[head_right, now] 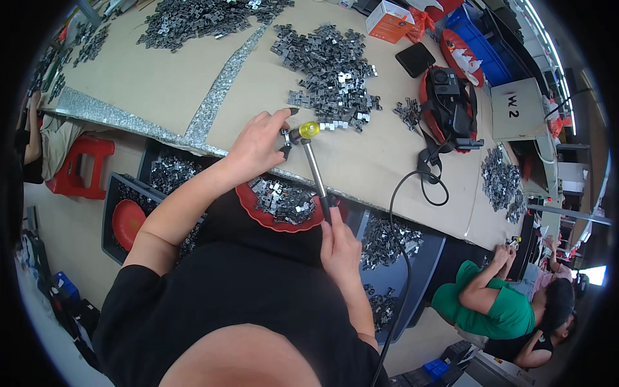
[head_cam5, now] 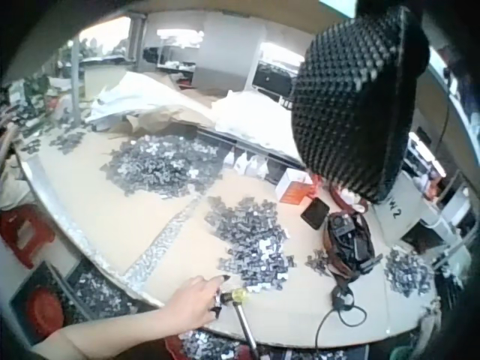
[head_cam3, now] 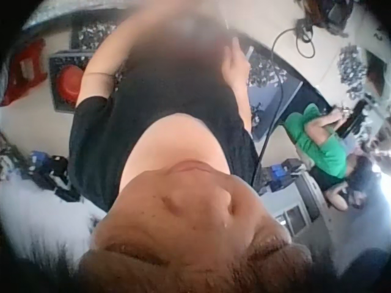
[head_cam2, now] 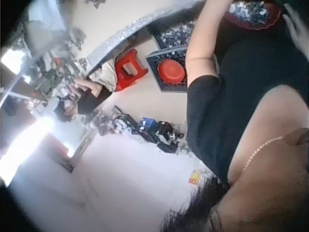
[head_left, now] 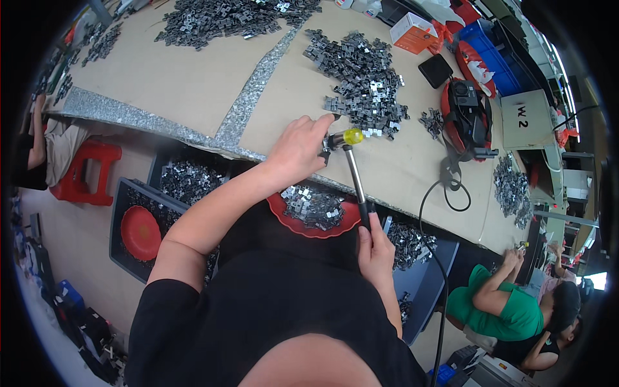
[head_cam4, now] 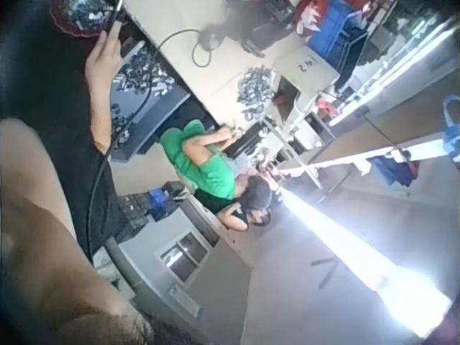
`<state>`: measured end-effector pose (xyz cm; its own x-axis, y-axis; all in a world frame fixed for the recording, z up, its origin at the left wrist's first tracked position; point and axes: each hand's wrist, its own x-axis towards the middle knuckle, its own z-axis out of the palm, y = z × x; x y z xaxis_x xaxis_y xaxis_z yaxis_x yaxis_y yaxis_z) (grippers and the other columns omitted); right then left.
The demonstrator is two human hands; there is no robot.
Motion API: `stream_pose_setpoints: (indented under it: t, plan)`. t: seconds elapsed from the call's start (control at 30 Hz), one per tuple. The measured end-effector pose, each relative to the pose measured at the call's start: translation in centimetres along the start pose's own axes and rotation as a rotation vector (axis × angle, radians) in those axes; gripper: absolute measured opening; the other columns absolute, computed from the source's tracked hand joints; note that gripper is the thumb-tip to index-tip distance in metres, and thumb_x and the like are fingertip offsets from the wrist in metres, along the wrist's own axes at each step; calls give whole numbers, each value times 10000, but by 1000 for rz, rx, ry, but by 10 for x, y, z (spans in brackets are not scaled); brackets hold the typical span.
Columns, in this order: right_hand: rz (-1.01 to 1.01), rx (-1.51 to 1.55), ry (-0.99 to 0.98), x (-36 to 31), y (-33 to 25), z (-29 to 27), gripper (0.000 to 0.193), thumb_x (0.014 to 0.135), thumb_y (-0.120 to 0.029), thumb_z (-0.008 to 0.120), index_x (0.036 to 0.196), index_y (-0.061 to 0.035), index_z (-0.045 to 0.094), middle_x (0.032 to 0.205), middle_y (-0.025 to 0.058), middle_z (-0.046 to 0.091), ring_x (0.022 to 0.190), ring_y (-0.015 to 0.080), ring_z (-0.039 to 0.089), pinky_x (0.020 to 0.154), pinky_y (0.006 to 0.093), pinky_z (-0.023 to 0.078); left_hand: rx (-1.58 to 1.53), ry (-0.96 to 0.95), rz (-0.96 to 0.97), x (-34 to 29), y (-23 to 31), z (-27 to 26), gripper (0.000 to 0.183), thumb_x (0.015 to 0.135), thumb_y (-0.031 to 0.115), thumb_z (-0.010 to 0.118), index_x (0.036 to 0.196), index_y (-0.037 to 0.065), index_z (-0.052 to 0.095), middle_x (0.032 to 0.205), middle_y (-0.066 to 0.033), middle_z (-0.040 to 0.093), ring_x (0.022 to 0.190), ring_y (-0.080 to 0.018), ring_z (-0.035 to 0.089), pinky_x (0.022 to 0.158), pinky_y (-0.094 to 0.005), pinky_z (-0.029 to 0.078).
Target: The person assembles small plastic components and small metal parts by adjusting them with a hammer.
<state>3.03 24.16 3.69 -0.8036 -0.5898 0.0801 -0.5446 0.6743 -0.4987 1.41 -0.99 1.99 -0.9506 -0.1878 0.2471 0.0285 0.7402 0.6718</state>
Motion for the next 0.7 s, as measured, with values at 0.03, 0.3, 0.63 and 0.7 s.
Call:
stream_pose_setpoints:
  t: [0.03,0.3,0.63,0.7]
  plan:
    - [-63,42,84,-1,6,1,327,827,-65,554,1131,36,492,754,180,597,606,291,600,530,339,466,5,-5,-14,0,-1,0,653,561,-9,655,1154,10,382,959,-116,568,917,-304,490,834,-389,400]
    - [-49,-117,0,2,0,2,342,823,-59,556,1153,0,487,748,179,597,566,302,592,508,348,461,-46,4,7,-2,-3,1,660,573,-3,645,1172,1,368,934,-148,558,909,-326,491,823,-403,400]
    - [288,535,314,-23,29,-6,418,875,-55,480,1269,32,374,587,17,523,465,43,449,426,183,367,-114,-159,309,-26,17,5,454,587,3,608,1030,50,519,881,-102,531,917,-292,488,786,-379,411]
    - [290,577,302,-24,31,-2,419,890,-66,462,1288,19,358,597,1,517,465,18,414,414,164,340,-35,-10,266,5,10,14,395,595,5,602,982,49,541,873,-96,526,916,-282,488,774,-369,413]
